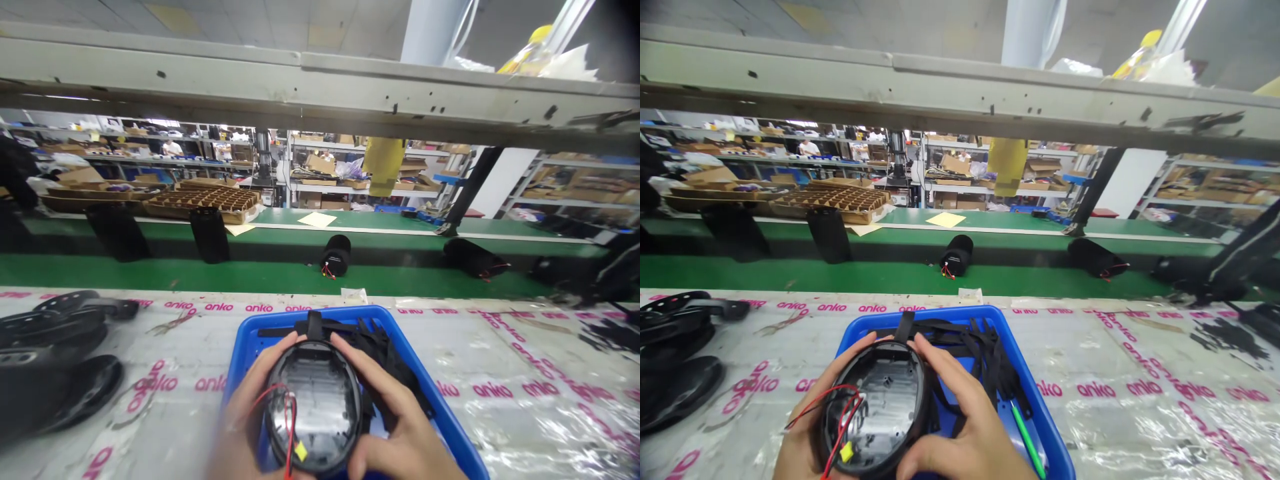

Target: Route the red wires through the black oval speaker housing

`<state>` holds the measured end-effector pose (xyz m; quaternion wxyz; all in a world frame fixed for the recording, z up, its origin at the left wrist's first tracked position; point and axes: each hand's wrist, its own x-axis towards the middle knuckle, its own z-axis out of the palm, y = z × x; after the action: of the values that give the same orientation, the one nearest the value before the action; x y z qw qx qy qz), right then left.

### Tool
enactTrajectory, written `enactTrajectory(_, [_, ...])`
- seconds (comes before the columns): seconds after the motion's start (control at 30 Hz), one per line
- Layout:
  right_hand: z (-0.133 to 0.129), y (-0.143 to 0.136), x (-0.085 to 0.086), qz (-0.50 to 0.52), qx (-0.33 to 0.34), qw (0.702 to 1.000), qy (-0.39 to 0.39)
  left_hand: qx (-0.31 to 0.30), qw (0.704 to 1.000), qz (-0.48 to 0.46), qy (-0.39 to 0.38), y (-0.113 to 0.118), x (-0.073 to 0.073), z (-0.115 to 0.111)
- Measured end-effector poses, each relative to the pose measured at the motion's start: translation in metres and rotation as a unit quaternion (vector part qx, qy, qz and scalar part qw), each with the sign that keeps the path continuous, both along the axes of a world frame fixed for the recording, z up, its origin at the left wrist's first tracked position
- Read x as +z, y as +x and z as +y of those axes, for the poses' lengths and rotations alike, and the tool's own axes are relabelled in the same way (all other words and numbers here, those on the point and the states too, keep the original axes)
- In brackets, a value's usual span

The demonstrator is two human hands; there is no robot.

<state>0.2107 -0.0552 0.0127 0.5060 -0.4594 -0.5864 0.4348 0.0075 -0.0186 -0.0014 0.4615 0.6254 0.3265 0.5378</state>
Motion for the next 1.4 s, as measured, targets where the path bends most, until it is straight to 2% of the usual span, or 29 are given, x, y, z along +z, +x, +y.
enactTrajectory(0.07, [0.003,0.000,-0.003,0.005,0.002,0.999,0.038,0.036,0.999,-0.012,-0.021,0.003,-0.001,-0.005])
enactTrajectory(0.2, [0.004,0.003,0.004,-0.071,0.061,0.986,0.137,0.038,0.995,-0.038,-0.085,0.004,0.002,-0.007])
enactTrajectory(0.3, [0.002,0.004,0.008,-0.117,0.053,0.983,0.130,0.019,0.994,-0.037,-0.097,0.002,0.000,-0.004])
enactTrajectory(0.43, [0.000,0.001,0.000,-0.078,0.020,0.983,0.167,0.012,0.994,-0.016,-0.111,-0.003,-0.013,-0.002])
enactTrajectory(0.5, [-0.001,0.000,-0.005,-0.073,0.024,0.981,0.177,0.015,0.992,-0.026,-0.120,-0.003,-0.018,-0.004])
enactTrajectory(0.57, [-0.004,-0.001,-0.008,-0.070,0.047,0.984,0.159,0.013,0.992,-0.054,-0.117,-0.001,-0.020,-0.008])
enactTrajectory(0.63, [-0.007,-0.001,-0.011,-0.050,0.061,0.990,0.118,0.001,0.994,-0.074,-0.081,0.002,-0.020,-0.011])
enactTrajectory(0.73, [-0.011,-0.003,-0.014,0.000,0.037,0.998,0.046,-0.049,0.998,-0.044,-0.011,0.001,-0.021,-0.011])
enactTrajectory(0.87, [-0.013,-0.006,-0.012,0.028,0.008,0.999,0.014,-0.137,0.987,0.040,-0.067,-0.014,-0.016,-0.007])
enactTrajectory(0.93, [-0.012,-0.005,-0.009,0.024,0.005,1.000,0.011,-0.165,0.980,0.043,-0.099,-0.021,-0.008,-0.007])
enactTrajectory(1.03, [-0.009,-0.002,-0.005,0.035,0.024,0.999,0.015,-0.195,0.972,-0.014,-0.130,-0.024,0.003,-0.005])
enactTrajectory(1.13, [-0.004,0.000,-0.004,0.044,0.054,0.997,0.029,-0.224,0.957,-0.102,-0.150,-0.018,0.007,-0.002])
enactTrajectory(1.23, [-0.001,0.000,-0.005,0.051,0.047,0.997,0.022,-0.230,0.953,-0.146,-0.132,-0.013,0.005,0.003])
enactTrajectory(1.4, [0.001,-0.004,-0.012,0.066,0.012,0.998,0.009,-0.245,0.952,-0.149,-0.104,-0.013,-0.002,0.010])
